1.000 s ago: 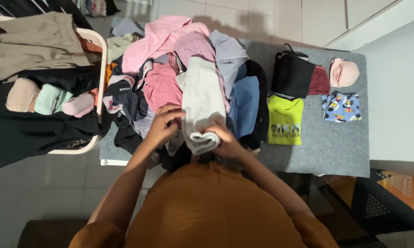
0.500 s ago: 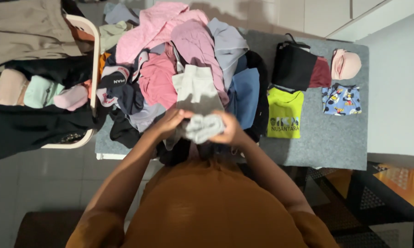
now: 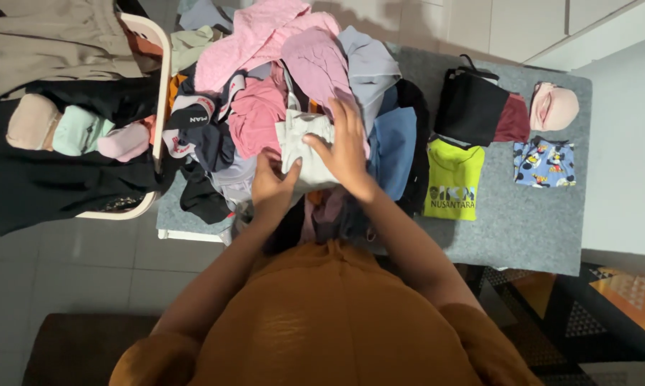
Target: The recorder folds various items of clothing from a pile on a bed and organizes them.
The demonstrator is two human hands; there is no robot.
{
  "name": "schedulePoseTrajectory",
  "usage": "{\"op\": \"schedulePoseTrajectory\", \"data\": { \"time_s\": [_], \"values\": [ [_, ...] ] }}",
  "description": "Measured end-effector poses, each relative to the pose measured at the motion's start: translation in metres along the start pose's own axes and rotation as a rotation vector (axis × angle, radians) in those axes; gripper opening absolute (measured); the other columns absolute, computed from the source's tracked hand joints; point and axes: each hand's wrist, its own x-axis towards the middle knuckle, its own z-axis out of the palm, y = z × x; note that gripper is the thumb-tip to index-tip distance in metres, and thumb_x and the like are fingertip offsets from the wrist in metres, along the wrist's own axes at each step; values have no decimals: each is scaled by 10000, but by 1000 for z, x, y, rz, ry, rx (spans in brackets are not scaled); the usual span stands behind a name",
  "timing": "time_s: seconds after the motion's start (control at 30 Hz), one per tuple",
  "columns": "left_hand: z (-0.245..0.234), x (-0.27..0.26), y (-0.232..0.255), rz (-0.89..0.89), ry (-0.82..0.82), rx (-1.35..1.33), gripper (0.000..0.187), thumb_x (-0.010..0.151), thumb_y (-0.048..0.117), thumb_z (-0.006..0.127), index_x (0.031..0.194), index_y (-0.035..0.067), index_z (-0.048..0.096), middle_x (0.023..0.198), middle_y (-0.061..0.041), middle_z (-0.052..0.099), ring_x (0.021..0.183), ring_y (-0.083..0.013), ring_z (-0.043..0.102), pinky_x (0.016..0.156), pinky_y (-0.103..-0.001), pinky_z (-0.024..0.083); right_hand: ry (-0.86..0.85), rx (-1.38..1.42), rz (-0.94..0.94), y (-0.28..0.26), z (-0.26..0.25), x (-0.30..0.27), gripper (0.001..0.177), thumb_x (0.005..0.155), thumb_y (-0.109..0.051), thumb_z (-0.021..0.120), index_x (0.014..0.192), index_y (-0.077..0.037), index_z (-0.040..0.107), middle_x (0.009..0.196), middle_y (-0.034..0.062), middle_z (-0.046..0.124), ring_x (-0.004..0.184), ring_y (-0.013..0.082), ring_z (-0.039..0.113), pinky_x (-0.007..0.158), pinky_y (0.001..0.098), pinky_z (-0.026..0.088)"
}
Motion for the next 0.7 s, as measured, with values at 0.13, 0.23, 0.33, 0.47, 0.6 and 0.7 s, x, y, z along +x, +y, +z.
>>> {"op": "schedulePoseTrajectory", "data": {
  "time_s": [0.13,0.23,0.33,0.47,0.6,0.7],
  "values": [
    [6,10,-15,219,67,226,517,805,418,821,1009,-22,640,897,-183,668,841,-357,637,752,-463,497,-123,-251,-95,-2,-10,-44,581,871,-237,826,1365,-83,561,1380,166,578,1312,358,533,1179,467,378],
    [10,19,-31,364,67,475,445,825,416,764,984,8,683,954,-195,685,938,-410,618,816,-494,484,-271,-329,-213,-22,-16,-60,564,780,-198,781,1309,-96,618,1394,129,581,1362,319,514,1198,546,311],
    [17,32,-56,327,-78,471,392,916,419,731,924,28,707,946,-190,681,929,-375,633,855,-459,500,-269,-313,-277,-15,-18,-64,576,775,-161,748,1328,-36,648,1470,135,579,1429,305,468,1201,612,240],
    [30,43,-94,-221,-350,-199,433,940,362,688,1125,-30,701,974,-159,728,839,-239,681,732,-352,524,-294,-210,-270,-3,-24,-60,346,871,-88,718,1217,-106,728,1362,11,678,1417,227,525,1237,614,222],
    [11,31,-31,-524,-540,-664,461,897,273,725,1229,-36,644,1056,-114,726,885,-211,709,745,-324,566,-286,-108,-313,-3,-44,-60,229,906,-48,705,1123,-111,745,1318,-4,706,1411,231,540,1233,613,242],
    [16,18,1,-632,-402,-535,407,899,248,678,1222,6,629,1027,-125,734,839,-231,723,730,-352,598,-277,-32,-371,-14,-64,-64,200,917,-59,717,1109,-112,728,1324,12,707,1430,245,537,1257,607,251]
  ]
}}
